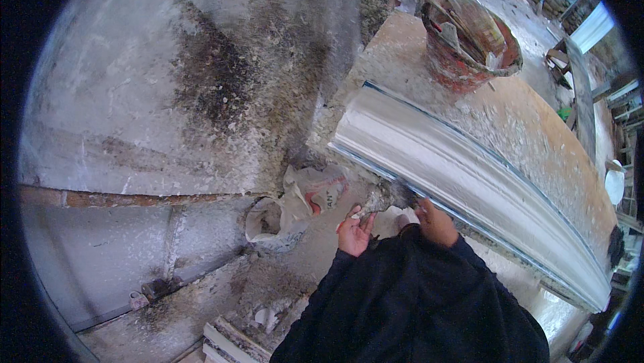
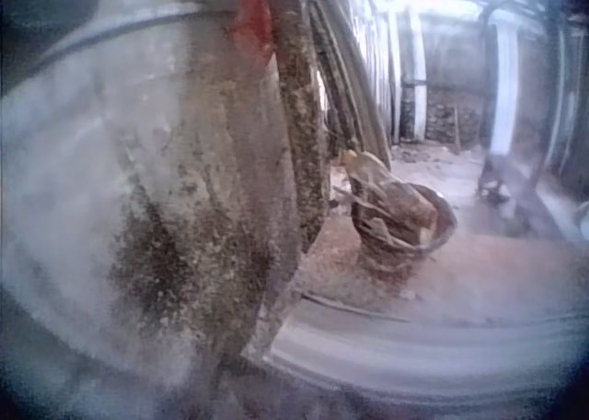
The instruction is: The person uses a metal scraper to remove hardened material from the grooves of long white molding pieces. They work along the length of the pieces, scraping out debris and occasionally wiping the tool on a cloth.
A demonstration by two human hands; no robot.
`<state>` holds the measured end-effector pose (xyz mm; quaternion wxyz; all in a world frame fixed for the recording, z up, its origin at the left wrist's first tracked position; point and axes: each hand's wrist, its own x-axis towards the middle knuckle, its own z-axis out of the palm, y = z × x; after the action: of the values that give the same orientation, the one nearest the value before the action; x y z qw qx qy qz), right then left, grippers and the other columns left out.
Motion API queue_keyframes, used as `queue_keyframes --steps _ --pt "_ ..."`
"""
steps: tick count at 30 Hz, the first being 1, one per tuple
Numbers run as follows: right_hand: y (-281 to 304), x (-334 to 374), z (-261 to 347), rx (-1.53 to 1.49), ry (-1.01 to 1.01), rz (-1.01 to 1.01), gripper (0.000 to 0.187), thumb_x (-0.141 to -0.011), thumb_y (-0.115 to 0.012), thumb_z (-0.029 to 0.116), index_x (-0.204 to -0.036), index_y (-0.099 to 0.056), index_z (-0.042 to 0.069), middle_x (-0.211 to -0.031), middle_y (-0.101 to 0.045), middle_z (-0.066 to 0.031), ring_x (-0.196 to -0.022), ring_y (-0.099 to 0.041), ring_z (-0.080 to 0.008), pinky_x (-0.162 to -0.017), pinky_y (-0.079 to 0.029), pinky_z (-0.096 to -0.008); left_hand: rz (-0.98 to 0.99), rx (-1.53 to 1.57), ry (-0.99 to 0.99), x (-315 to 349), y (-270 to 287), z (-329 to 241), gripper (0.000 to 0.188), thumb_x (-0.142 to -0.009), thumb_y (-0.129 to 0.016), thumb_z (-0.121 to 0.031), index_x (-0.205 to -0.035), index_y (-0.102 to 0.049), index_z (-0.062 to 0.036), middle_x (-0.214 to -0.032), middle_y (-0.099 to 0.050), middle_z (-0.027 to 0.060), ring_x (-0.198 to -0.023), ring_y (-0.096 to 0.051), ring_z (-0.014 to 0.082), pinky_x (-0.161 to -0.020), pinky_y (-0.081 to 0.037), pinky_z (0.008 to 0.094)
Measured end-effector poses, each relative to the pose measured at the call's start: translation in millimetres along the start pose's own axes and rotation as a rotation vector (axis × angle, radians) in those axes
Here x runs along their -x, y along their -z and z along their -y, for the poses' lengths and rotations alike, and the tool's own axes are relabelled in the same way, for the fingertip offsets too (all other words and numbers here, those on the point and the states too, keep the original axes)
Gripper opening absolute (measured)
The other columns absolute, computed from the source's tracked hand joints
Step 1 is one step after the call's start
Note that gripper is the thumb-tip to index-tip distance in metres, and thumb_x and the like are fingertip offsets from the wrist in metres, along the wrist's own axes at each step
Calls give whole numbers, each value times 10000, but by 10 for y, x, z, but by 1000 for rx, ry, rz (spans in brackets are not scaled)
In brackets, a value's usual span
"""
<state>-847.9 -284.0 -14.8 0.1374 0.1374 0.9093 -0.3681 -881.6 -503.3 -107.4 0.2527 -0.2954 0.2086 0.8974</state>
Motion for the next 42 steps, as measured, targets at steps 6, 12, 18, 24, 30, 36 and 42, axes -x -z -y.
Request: queue_keyframes --steps 6,12,18,24,30,36,42 --pt "-208 -286 56 8 63 -18 298 -888 -443 240 -1085 -424 17 -895 -588 -241 -840 -558 -420 -707 -446 -457 43 -80 45 -56 -62 -93 306 -749 -452 -54 -1049 -511 -41 -1085 -550 196 -1015 -549 327 -836 -480 364" --pt "100 -125 215 -5 85 40 300 -869 -467 251 -1048 -369 32 -841 -587 -235 -774 -563 -425 -638 -444 -483 16 -114 -42 -108 -100 -244 312 -753 -447 -77 -1057 -502 -34 -1053 -564 190 -967 -567 318 -827 -481 368" --pt "-281 -575 318 105 135 4 281 -875 -446 242 -1043 -370 30 -777 -571 -264 -723 -562 -432 -602 -426 -505 -35 -103 -112 41 -421 -425 302 -745 -475 -112 -1042 -499 -67 -1046 -553 132 -927 -566 303 -781 -495 354" --pt "-116 -354 271 31 241 -94 253 -890 -420 241 -997 -371 18 -679 -551 -266 -646 -543 -454 -550 -394 -541 -66 -81 -203 -166 -74 -750 278 -762 -477 -125 -1035 -501 -80 -1029 -553 112 -920 -567 305 -776 -497 351" --pt "-638 -869 535 93 249 -97 235 -890 -414 234 -972 -370 18 -683 -562 -251 -642 -546 -448 -541 -404 -534 -96 -62 -412 -303 -56 -899 286 -785 -474 -116 -1061 -495 -47 -932 -581 145 -930 -571 303 -789 -497 355" --pt "-353 -649 632 64 193 -24 224 -885 -424 211 -976 -374 13 -703 -564 -261 -661 -548 -450 -559 -419 -519 -77 -13 -413 -296 -60 -1073 273 -767 -459 -66 -1035 -508 -60 -1062 -497 79 -951 -552 318 -783 -498 333" --pt "-632 -1069 933 102 209 21 223 -894 -396 228 -952 -362 15 -738 -568 -265 -697 -553 -445 -598 -417 -525 -61 -84 -464 -305 -160 -1127 290 -766 -460 -57 -1054 -501 -51 -1036 -491 102 -957 -545 304 -789 -491 328"
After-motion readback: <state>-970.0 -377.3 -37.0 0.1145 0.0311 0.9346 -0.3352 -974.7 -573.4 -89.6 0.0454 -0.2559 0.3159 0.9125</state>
